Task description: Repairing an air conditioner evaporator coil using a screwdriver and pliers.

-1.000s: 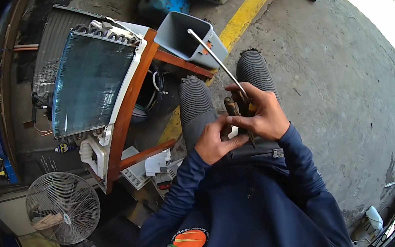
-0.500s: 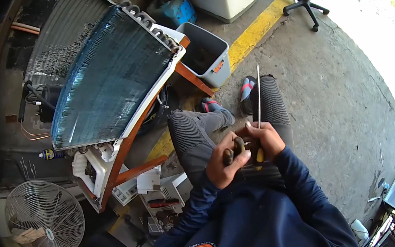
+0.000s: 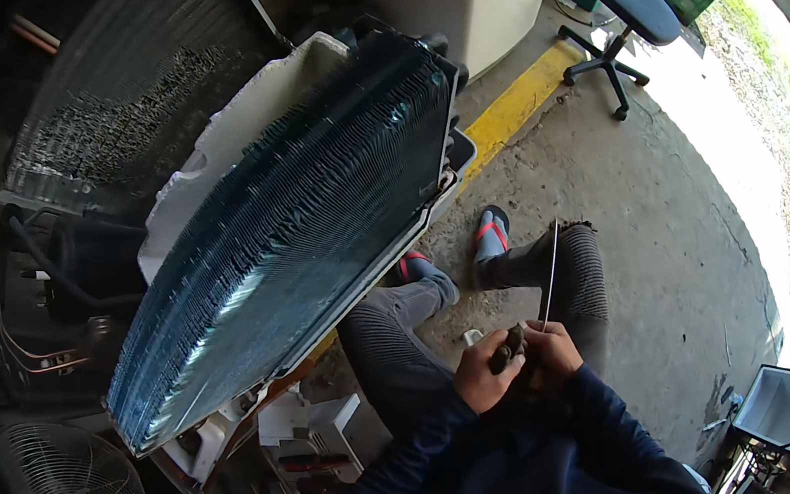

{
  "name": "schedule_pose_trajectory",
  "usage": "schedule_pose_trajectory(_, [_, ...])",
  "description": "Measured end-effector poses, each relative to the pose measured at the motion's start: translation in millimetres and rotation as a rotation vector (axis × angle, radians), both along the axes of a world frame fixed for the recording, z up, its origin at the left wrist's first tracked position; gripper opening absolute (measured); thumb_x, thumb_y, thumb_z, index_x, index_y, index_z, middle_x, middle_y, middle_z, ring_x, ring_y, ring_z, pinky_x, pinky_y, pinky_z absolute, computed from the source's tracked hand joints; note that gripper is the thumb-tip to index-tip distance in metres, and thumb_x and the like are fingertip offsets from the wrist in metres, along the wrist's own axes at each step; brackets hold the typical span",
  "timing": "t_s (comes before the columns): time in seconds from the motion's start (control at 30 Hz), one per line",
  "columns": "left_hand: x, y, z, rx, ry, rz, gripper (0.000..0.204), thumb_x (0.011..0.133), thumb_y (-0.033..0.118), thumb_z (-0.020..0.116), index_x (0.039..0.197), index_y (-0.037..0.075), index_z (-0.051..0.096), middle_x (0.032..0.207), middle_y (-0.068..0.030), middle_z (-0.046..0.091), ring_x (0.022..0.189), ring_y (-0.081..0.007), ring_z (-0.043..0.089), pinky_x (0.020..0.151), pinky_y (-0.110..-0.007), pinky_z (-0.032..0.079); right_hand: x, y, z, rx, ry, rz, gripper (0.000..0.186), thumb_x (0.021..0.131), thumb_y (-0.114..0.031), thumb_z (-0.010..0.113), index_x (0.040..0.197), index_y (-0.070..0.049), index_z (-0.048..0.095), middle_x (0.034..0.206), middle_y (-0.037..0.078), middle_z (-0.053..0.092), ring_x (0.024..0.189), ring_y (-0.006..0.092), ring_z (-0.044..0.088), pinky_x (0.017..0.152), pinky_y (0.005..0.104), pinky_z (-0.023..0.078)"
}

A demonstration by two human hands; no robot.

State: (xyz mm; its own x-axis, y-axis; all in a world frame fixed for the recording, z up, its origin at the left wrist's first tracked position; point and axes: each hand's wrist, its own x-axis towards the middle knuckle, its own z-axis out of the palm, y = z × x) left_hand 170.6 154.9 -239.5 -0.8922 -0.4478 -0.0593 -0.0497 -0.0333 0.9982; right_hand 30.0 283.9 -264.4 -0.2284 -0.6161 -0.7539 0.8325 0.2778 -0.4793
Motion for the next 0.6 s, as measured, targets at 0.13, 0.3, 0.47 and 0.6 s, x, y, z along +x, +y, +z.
schedule_pose_trajectory(0.13, [3, -13, -10, 0.325, -0.058, 0.121, 0.016, 0.086, -0.002, 0.067, 0.101, 0.001, 0.065, 0.097, -0.0133, 0.072, 0.084, -0.0245, 0.069, 0.077, -0.032, 0.055, -3, -18, 22, 0.015, 0.253, -0.006, 0.020, 0.104, -0.011, 0.063, 0.109, 0.006, 0.072, 0.093, 0.010, 0.074, 0.079, 0.0139, 0.067, 0.067, 0.0250, 0.052])
schedule_pose_trajectory(0.3, [-5, -15, -17, 0.648, -0.121, 0.313, 0.013, 0.089, -0.002, 0.065, 0.102, 0.001, 0.066, 0.090, -0.0090, 0.075, 0.077, -0.0194, 0.071, 0.069, -0.028, 0.056, -10, -27, 24, 0.013, 0.482, 0.124, 0.018, 0.100, -0.009, 0.070, 0.108, 0.006, 0.073, 0.088, 0.010, 0.074, 0.076, 0.0132, 0.067, 0.065, 0.0227, 0.049])
schedule_pose_trajectory(0.47, [-9, -25, -13, 0.637, -0.152, 0.436, 0.014, 0.090, -0.004, 0.064, 0.103, 0.001, 0.066, 0.100, -0.0115, 0.077, 0.081, -0.0191, 0.073, 0.065, -0.026, 0.056, -6, -41, 33, -0.060, 0.473, 0.142, 0.017, 0.096, -0.001, 0.071, 0.110, 0.009, 0.069, 0.105, 0.020, 0.077, 0.085, 0.0204, 0.072, 0.081, 0.0293, 0.060])
schedule_pose_trajectory(0.6, [-5, -26, -36, 0.460, -0.229, 0.362, 0.020, 0.089, -0.004, 0.064, 0.108, 0.001, 0.065, 0.107, -0.0135, 0.076, 0.095, -0.0215, 0.075, 0.076, -0.029, 0.058, 3, -49, 35, -0.165, 0.652, 0.038, 0.019, 0.089, 0.003, 0.076, 0.108, 0.006, 0.073, 0.098, 0.015, 0.077, 0.079, 0.0183, 0.068, 0.074, 0.0279, 0.057])
